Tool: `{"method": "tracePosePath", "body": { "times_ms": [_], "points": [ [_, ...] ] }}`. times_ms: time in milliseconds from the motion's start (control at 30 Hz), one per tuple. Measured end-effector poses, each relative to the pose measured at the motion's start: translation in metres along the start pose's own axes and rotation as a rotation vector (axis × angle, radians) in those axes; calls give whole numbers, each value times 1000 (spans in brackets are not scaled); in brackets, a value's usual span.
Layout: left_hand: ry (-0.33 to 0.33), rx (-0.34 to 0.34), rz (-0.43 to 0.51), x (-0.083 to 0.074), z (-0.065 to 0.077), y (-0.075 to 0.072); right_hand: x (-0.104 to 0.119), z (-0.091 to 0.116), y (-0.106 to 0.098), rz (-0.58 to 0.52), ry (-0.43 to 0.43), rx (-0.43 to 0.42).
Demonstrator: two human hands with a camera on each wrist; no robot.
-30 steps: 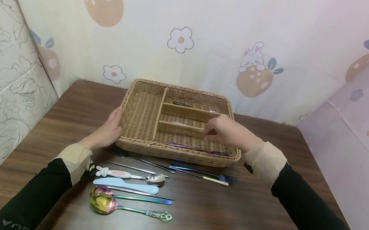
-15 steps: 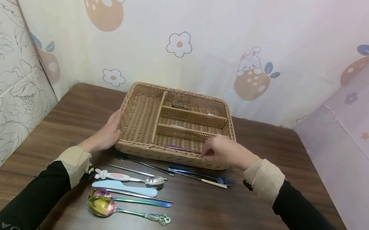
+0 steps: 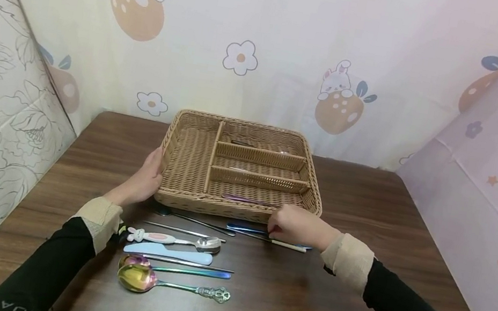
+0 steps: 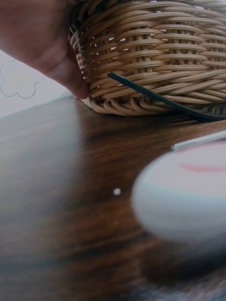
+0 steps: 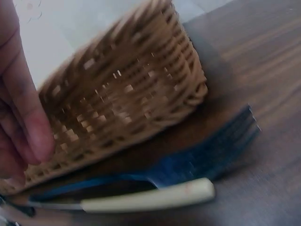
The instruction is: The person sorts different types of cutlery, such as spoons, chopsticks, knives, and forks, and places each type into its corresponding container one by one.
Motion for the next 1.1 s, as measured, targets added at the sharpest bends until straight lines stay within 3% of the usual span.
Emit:
{"method": "tracePosePath", "body": {
  "times_ms": [200, 1100],
  "points": [
    [-1, 7, -5, 1, -1, 0, -1, 4, 19, 117, 46, -18],
    [-11, 8, 6, 3, -2, 0, -9, 5, 36, 91, 121, -108]
  ]
}}
Point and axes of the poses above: each hand's wrist, its own z-axis away from the middle knuckle, its own y-axis out of the palm, x = y × z, the point moved 9 cm from there along -z, towards the middle knuckle, and after that the axes turned 14 degrees about y, right-handed, at the moved point
